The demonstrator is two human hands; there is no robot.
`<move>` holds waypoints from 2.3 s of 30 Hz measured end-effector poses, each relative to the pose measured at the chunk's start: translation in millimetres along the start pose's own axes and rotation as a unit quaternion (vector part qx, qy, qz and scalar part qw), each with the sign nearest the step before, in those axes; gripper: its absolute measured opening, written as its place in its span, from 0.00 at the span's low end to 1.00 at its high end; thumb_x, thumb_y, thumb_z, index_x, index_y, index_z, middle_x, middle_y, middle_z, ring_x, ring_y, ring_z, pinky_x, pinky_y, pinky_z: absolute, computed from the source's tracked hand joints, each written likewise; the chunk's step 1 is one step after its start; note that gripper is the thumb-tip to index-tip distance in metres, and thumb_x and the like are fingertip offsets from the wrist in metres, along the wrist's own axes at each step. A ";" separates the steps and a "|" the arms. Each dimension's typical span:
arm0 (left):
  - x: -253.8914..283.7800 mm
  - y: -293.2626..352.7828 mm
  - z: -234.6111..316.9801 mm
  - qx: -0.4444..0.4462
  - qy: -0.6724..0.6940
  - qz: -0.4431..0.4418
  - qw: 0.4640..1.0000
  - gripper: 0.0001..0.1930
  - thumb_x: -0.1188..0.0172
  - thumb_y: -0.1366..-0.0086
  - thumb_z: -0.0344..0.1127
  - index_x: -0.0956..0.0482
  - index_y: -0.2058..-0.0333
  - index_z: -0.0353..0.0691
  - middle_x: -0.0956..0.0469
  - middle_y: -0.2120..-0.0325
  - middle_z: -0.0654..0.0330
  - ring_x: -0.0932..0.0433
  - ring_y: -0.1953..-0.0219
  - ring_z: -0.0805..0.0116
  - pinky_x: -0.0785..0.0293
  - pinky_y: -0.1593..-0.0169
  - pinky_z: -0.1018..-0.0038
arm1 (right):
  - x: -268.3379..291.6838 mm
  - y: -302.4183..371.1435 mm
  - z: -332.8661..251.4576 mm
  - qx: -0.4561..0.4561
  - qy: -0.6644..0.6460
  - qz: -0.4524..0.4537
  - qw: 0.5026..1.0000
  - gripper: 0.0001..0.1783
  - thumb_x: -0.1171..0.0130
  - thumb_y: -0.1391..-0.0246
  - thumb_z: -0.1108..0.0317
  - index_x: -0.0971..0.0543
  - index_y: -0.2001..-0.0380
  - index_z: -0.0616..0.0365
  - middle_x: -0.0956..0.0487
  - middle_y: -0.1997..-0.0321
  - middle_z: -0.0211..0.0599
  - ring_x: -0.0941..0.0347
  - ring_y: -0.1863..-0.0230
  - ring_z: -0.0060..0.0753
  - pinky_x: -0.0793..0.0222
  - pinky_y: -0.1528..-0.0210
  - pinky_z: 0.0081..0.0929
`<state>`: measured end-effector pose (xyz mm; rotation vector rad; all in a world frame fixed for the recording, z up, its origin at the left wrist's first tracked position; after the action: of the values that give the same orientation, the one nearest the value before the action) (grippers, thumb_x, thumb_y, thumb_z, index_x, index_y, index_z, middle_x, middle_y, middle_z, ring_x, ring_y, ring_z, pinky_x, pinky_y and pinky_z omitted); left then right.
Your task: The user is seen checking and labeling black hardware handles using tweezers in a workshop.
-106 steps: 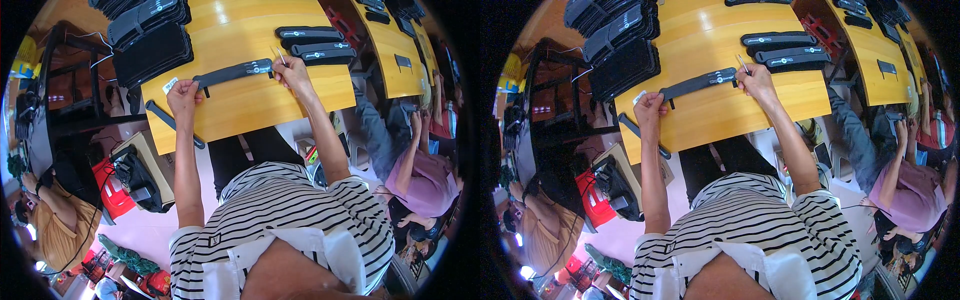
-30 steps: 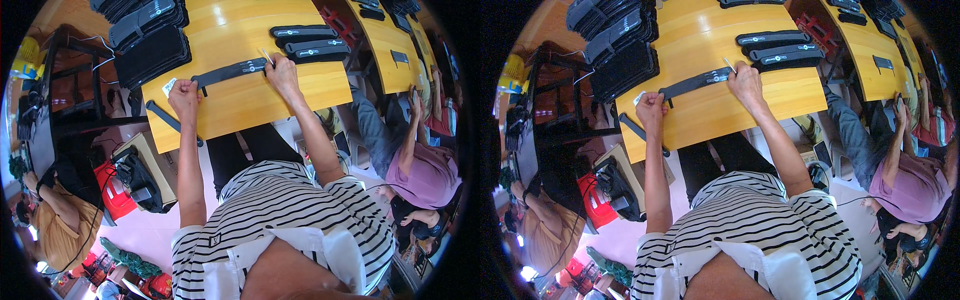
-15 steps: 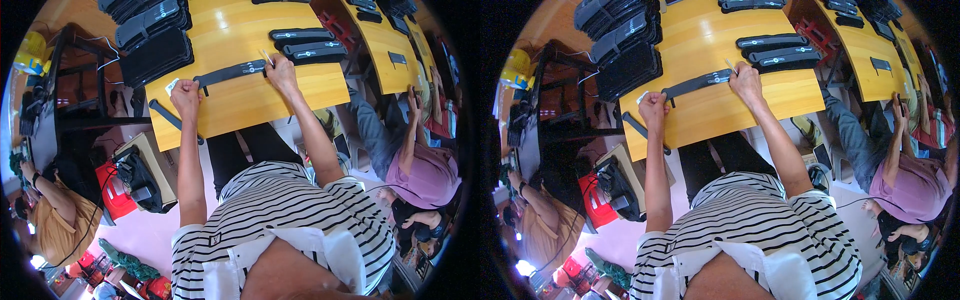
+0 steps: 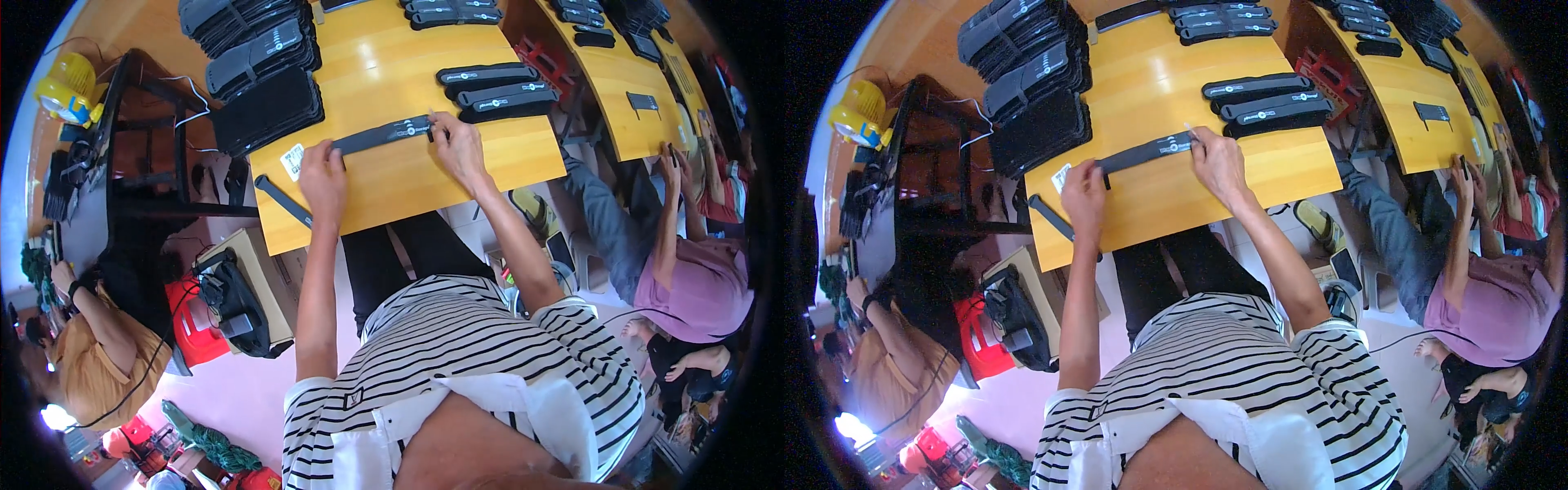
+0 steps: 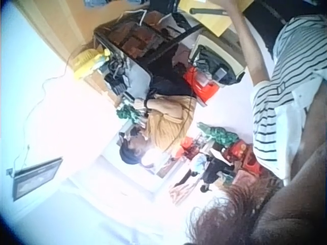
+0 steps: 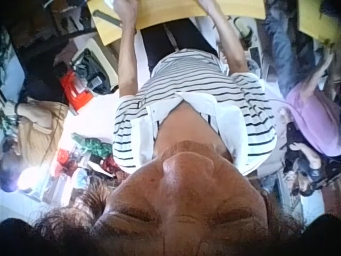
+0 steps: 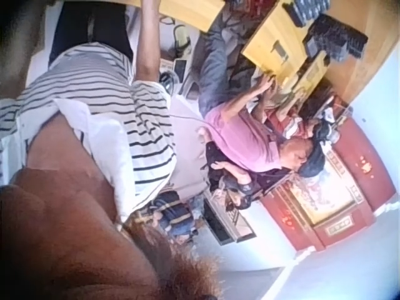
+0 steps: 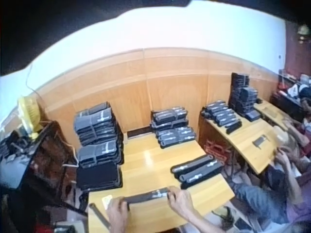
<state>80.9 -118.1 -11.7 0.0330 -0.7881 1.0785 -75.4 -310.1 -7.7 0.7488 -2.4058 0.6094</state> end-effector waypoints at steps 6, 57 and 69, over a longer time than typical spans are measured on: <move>-58.1 25.2 48.7 -0.186 -0.161 -0.174 0.954 0.29 0.44 0.45 0.40 0.39 0.45 0.37 0.43 0.43 0.50 0.46 0.40 0.53 0.52 0.39 0.56 | -20.5 13.6 -19.4 0.131 0.123 -0.072 0.981 0.15 0.50 0.54 0.73 0.24 0.60 0.53 0.25 0.81 0.51 0.26 0.76 0.50 0.31 0.73 0.43; 89.6 101.8 -44.7 0.290 -0.157 0.064 0.942 0.20 0.36 0.53 0.39 0.29 0.65 0.32 0.23 0.76 0.49 0.22 0.71 0.52 0.28 0.67 0.62 | 4.0 28.2 -10.1 0.068 0.094 -0.038 0.993 0.13 0.49 0.51 0.69 0.24 0.62 0.62 0.24 0.72 0.54 0.26 0.69 0.54 0.30 0.67 0.41; 39.5 133.8 -9.1 0.372 0.534 0.015 0.759 0.06 0.40 0.46 0.30 0.27 0.70 0.39 0.27 0.82 0.68 0.30 0.84 0.83 0.35 0.83 0.88 | -51.6 135.5 -92.1 -0.011 -0.313 -0.310 0.897 0.14 0.46 0.49 0.68 0.31 0.59 0.60 0.30 0.82 0.28 0.41 0.86 0.13 0.46 0.86 0.12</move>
<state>-11.4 -17.2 -40.8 0.0663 0.7089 1.1579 -90.3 -139.0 -4.4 1.8250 -2.4654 0.0666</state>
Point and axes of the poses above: each hand's wrist, its own y-axis away from the middle knuckle, its own x-axis out of the back of the hand, z = x × y, the point moved 7 cm from there along -y, towards the middle knuckle
